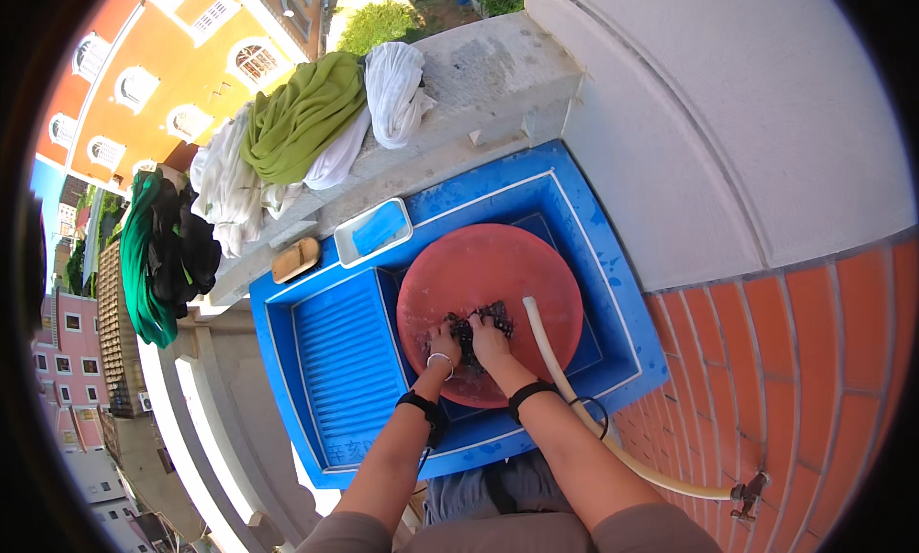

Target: The person is washing various items of clothing by hand in a basin on a balcony.

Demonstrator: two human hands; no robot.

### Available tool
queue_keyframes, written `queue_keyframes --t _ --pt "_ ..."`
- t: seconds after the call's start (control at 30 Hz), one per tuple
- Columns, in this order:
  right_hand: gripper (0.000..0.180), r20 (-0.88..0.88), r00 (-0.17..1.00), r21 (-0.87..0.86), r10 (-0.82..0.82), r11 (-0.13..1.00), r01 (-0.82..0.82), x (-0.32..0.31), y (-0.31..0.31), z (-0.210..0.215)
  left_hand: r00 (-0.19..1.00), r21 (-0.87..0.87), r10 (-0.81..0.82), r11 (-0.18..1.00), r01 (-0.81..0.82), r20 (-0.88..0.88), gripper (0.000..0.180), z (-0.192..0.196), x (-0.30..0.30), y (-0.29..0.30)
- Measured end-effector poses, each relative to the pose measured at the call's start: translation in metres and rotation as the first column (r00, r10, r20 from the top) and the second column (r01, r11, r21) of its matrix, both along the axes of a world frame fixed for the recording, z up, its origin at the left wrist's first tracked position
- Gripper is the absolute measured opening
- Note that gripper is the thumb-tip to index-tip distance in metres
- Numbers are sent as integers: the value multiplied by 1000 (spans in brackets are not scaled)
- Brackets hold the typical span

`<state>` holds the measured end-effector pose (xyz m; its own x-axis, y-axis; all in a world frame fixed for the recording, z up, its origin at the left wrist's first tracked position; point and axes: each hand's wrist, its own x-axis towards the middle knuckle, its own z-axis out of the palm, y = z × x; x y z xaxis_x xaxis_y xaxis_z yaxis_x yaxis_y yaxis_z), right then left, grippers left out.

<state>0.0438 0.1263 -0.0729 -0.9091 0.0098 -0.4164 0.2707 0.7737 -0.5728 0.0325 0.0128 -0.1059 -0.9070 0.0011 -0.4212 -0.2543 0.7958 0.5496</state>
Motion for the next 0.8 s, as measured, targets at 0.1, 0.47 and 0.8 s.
queue_keyframes --t 0.1,0.47,0.8 --pt "31 -3 986 26 -169 985 169 -4 13 -33 995 -139 -72 987 81 67 41 -3 -2 6" --pt "13 -59 945 2 -322 946 323 -4 38 22 890 24 -394 912 410 -228 26 68 -19 -81" --pt "39 -32 956 332 293 905 -266 39 65 133 877 -316 -467 819 478 117 69 150 -21 -95"
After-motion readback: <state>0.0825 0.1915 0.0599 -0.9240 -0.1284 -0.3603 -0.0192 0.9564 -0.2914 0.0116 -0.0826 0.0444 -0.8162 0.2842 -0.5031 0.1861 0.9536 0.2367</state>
